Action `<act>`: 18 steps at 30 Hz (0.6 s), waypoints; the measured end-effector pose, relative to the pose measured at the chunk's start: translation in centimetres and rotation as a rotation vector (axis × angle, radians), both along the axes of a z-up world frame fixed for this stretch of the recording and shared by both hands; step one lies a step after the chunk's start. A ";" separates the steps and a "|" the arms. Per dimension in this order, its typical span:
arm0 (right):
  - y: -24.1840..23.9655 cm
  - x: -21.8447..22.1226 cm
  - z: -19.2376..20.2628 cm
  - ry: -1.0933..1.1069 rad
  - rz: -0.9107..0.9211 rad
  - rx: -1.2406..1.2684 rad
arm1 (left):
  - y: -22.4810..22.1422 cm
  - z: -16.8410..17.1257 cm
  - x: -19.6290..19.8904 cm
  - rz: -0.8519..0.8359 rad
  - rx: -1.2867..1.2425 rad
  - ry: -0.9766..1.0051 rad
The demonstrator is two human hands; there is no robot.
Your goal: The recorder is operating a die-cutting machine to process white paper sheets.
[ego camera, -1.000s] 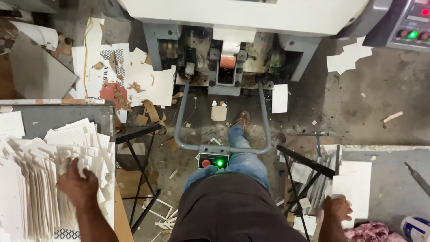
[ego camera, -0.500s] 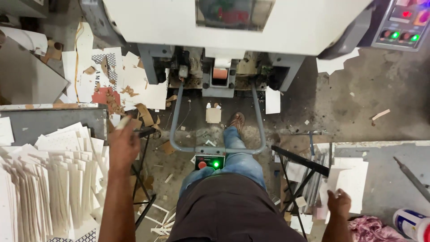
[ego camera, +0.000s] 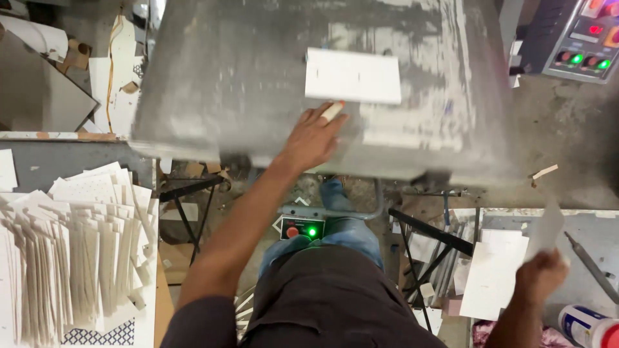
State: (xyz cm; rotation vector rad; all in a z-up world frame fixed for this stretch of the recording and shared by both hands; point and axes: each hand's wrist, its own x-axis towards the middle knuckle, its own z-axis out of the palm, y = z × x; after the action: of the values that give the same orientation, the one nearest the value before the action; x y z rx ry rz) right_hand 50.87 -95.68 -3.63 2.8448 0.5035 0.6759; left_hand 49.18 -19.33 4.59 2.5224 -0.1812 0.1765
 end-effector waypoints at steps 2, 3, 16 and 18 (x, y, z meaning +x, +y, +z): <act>10.1 3.5 3.0 0.121 -0.027 0.186 | -1.5 -3.0 0.6 0.032 0.064 0.096; 15.0 5.0 6.4 0.238 -0.058 0.373 | -2.3 -4.6 0.8 0.060 0.128 0.189; 51.9 5.5 -0.1 0.610 0.454 0.231 | -5.9 -6.3 -14.9 0.029 0.165 0.367; 54.4 4.1 -0.8 0.467 0.603 0.107 | -5.5 -7.3 -17.0 0.057 0.222 0.451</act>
State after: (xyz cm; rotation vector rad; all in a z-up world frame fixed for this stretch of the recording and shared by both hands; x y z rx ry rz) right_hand 54.96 -41.31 -4.48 2.9427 1.4704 0.0892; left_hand 32.18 -24.78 -2.67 2.7115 0.0555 -0.4104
